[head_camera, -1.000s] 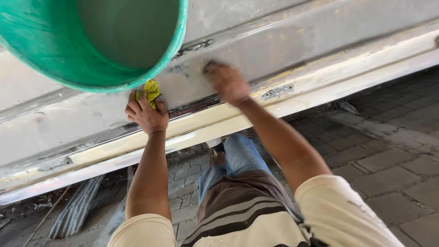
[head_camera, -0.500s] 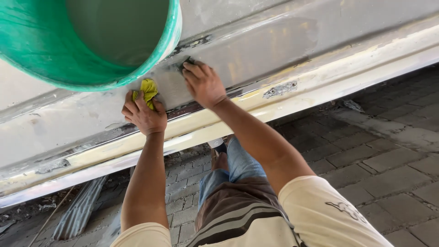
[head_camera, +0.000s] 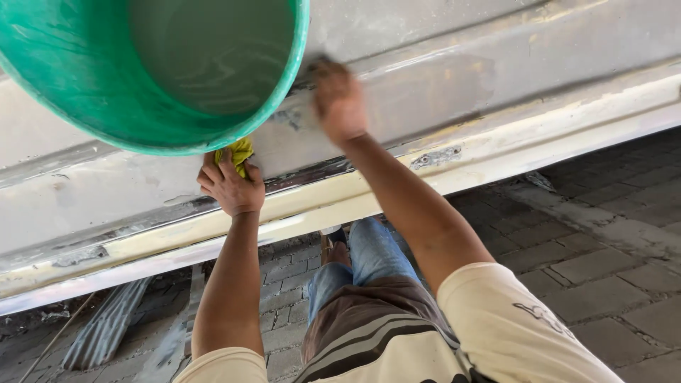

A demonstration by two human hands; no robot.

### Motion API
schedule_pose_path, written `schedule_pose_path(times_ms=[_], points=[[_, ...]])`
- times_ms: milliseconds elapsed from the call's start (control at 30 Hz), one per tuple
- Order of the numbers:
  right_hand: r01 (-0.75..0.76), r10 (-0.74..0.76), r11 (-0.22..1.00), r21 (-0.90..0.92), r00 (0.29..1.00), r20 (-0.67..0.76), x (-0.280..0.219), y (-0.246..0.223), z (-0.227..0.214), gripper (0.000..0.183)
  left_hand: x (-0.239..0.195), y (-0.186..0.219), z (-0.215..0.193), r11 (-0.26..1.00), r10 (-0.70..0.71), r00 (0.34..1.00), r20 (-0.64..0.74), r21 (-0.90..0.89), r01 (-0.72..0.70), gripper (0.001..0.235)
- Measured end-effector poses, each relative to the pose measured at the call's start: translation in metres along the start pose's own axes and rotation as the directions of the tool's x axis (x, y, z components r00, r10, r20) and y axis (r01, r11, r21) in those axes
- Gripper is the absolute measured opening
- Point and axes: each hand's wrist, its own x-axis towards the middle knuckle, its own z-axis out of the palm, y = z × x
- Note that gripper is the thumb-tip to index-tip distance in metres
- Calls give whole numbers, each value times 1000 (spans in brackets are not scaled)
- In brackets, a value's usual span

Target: The person cleans a long, horizontal metal beam using a yellow cloth and a dark sponge. They repeatedly wipe the surface, occasionally dipping the cloth into a green bucket of water to rinse it. The person works along the length of the beam, scrubbing and wiping away dirt and residue.

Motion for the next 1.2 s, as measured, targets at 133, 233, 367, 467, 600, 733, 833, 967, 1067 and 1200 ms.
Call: schedule_pose_path(times_ms=[133, 233, 367, 467, 600, 733, 833, 967, 1067, 1200], points=[[-7, -30, 989, 151, 970, 241, 9, 43, -29, 40, 5, 1, 6, 1000, 11, 1000, -16, -13, -12, 50], [126, -115, 973, -195, 991, 64, -19, 140, -34, 43, 1, -1, 0, 1000, -21, 1000, -1, 1, 21, 49], [-262, 254, 964, -52, 959, -124, -3, 114, -64, 30, 2, 6, -4, 999, -33, 999, 17, 20, 33, 50], [-207, 209, 978, 35, 974, -87, 1, 22, -20, 28, 3, 0, -3, 1000, -18, 1000, 6, 20, 18, 48], [-33, 27, 970, 240, 999, 30, -10, -57, -28, 28, -1, -2, 0, 1000, 0, 1000, 10, -16, 0, 47], [31, -30, 999, 43, 999, -26, -43, 68, -75, 21, 3, 5, 2, 1000, 16, 1000, -27, -12, -17, 46], [-417, 385, 904, -98, 891, -239, -56, 127, -100, 27, 3, 1, -3, 1000, -20, 1000, 5, 17, 20, 48], [-582, 592, 806, 108, 787, -174, -47, 49, -59, 38, 3, 6, -2, 1000, -24, 1000, 3, 15, 24, 46], [-103, 94, 988, 117, 993, 75, -50, -61, -18, 23, 1, -1, -5, 1000, -14, 1000, 11, 18, 14, 47], [58, -102, 973, 222, 977, 189, -54, -57, -4, 21, 1, -3, -1, 1000, -6, 999, 41, 12, 6, 47]])
